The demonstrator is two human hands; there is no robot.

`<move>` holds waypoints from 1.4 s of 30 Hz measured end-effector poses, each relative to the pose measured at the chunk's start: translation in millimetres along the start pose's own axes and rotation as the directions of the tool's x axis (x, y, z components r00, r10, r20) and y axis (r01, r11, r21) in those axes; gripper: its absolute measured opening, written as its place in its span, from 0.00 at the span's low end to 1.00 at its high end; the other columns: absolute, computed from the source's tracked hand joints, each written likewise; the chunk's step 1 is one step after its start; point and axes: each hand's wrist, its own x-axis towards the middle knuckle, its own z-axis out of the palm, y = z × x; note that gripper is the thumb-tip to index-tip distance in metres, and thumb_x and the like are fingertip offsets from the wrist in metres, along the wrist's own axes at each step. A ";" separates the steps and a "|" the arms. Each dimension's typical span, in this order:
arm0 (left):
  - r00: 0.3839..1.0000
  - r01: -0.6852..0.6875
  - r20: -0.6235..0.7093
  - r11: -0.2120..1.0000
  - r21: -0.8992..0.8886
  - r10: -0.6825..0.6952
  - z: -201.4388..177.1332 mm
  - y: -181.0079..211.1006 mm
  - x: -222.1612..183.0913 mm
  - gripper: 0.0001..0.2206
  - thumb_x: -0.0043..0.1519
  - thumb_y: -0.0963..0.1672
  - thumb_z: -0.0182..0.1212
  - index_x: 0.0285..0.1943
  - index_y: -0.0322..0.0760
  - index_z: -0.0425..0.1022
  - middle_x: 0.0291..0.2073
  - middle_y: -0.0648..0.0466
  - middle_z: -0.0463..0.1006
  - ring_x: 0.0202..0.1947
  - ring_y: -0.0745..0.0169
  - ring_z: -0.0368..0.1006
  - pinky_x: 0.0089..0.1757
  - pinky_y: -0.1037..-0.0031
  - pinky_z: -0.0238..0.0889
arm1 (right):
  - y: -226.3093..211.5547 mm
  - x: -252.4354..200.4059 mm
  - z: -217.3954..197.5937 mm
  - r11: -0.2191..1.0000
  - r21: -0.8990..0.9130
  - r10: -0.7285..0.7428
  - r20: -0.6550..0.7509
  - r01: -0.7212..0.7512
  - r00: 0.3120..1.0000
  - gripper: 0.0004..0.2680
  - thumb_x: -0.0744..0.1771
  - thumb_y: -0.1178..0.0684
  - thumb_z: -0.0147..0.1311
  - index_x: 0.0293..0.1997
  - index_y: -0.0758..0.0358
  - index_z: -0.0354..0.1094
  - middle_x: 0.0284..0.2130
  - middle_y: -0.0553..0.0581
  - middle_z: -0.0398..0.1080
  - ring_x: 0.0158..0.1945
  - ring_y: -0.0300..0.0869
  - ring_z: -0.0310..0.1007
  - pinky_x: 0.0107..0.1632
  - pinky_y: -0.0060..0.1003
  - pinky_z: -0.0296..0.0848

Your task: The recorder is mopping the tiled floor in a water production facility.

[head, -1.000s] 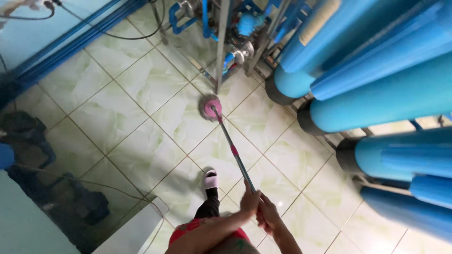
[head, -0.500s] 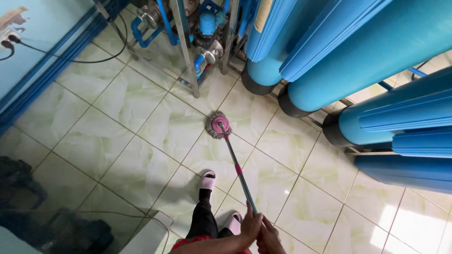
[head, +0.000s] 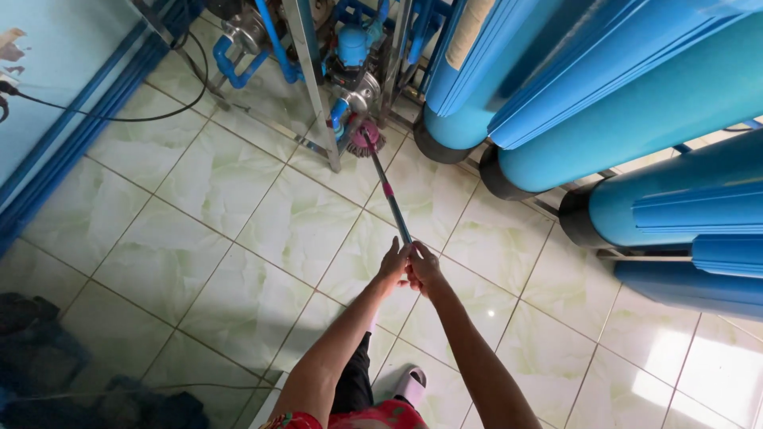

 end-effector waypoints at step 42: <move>0.886 -0.078 0.443 0.898 0.433 -0.137 93.4 -221.1 -180.7 0.30 0.72 0.48 0.56 0.82 0.46 0.48 0.38 0.45 0.82 0.29 0.61 0.79 0.29 0.69 0.74 | 302.3 -194.5 -114.9 0.870 0.492 0.184 -0.348 0.012 0.919 0.17 0.69 0.47 0.52 0.66 0.55 0.69 0.18 0.52 0.62 0.15 0.37 0.55 0.17 0.34 0.53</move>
